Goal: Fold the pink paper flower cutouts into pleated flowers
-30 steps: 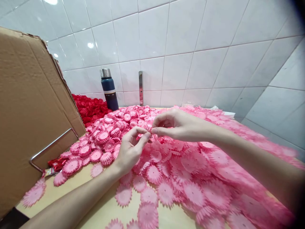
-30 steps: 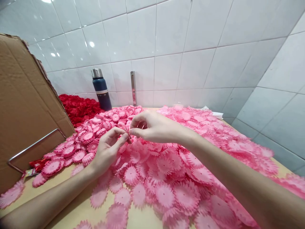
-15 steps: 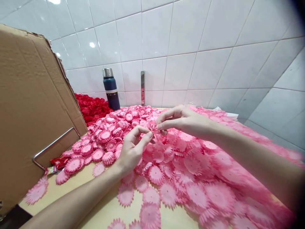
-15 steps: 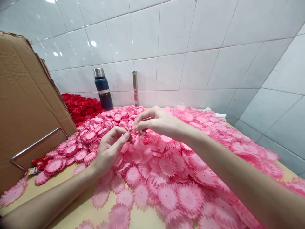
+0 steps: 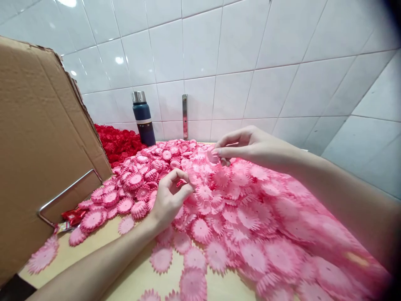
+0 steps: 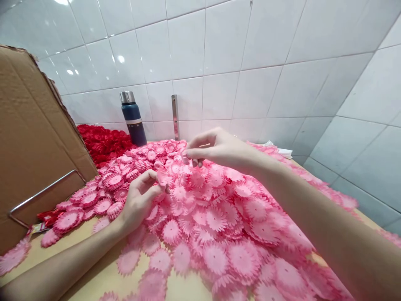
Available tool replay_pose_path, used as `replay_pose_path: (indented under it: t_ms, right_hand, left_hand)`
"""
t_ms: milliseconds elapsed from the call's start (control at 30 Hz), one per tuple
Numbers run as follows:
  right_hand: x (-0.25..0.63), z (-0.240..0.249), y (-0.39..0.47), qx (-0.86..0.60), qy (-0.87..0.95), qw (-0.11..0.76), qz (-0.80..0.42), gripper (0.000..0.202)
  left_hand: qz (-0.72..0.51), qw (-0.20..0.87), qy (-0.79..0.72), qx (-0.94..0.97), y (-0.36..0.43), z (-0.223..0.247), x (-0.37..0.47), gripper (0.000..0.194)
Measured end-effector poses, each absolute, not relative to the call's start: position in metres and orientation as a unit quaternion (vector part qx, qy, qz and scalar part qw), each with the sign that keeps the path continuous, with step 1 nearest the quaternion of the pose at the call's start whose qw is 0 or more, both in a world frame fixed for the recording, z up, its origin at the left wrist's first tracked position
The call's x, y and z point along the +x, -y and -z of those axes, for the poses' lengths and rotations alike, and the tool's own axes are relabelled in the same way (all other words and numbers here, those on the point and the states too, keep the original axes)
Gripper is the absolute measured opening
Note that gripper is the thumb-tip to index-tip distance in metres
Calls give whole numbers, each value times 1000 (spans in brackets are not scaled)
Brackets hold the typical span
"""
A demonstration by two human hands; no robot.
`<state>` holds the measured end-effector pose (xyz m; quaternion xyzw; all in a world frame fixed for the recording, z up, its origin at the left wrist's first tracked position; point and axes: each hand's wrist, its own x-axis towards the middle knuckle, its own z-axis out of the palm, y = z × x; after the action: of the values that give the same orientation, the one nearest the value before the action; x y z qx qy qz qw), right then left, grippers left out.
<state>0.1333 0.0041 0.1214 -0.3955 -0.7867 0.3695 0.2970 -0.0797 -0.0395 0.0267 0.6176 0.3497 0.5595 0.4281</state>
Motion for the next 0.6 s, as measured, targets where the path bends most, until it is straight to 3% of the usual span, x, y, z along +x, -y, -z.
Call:
replay_pose_path:
  t_ms: [200, 367, 600]
  right_hand:
    - [118, -118, 4, -355, 831, 239, -355, 20]
    - [112, -113, 6, -349, 853, 207, -328, 22]
    - [102, -109, 14, -318, 884, 187, -286, 19]
  left_hand:
    - [-537, 427, -359, 633, 41, -31, -80, 3]
    - [-541, 414, -359, 638, 43, -35, -77, 20]
    - [-525, 422, -371, 638, 40, -33, -75, 26]
